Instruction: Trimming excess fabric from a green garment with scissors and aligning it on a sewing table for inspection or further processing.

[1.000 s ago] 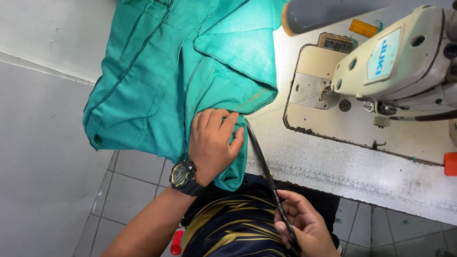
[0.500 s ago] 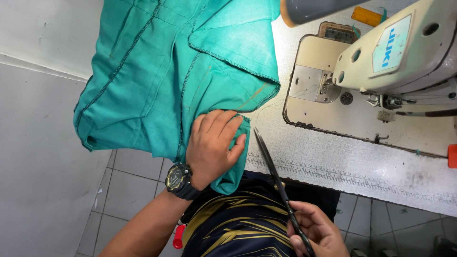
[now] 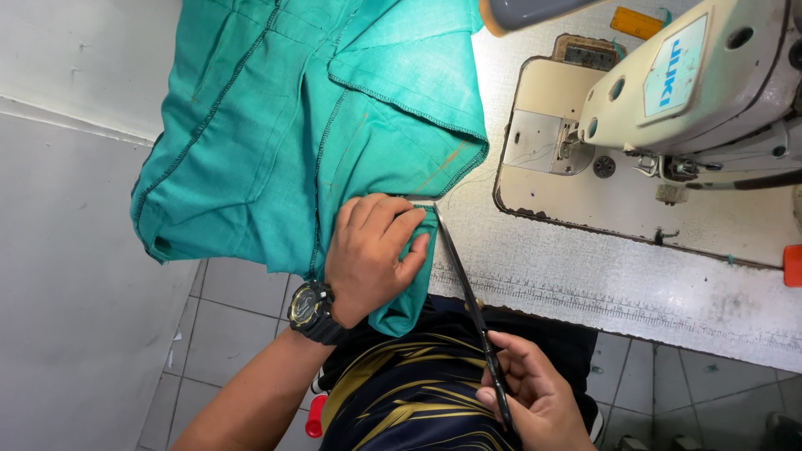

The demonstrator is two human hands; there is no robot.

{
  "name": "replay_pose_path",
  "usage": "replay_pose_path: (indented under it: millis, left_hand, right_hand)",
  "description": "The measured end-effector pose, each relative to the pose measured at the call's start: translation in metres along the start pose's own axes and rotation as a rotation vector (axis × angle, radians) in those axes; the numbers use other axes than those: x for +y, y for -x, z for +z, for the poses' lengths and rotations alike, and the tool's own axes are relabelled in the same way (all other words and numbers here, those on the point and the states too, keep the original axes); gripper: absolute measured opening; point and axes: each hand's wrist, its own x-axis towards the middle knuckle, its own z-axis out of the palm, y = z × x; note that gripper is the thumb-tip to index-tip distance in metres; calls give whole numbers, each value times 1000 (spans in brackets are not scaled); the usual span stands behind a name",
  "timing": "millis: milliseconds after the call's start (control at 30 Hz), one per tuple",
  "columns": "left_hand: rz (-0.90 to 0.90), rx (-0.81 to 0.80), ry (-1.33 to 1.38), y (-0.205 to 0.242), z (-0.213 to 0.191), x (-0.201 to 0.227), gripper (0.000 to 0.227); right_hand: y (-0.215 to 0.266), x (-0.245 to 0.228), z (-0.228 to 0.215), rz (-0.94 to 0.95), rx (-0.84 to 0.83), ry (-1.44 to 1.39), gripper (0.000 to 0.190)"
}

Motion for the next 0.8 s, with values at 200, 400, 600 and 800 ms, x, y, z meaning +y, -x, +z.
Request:
replay_pose_path:
  millis: [200,400,600,800]
  left_hand:
    - [12,11,62,-2,-4,1,5]
    - [68,-213,390,-4,-27,12,10]
    - [-99,-778,530,-39,-47,10,21]
    - [-129,-159,-225,-63,-38,-75,41]
  right_hand:
    - [1,-8,4,78,66,12,70]
    - [19,12,-29,109,252,27,70]
    - [21,39,-107,11,240,41,84]
    - [26,50,-122,-42,283,51,93]
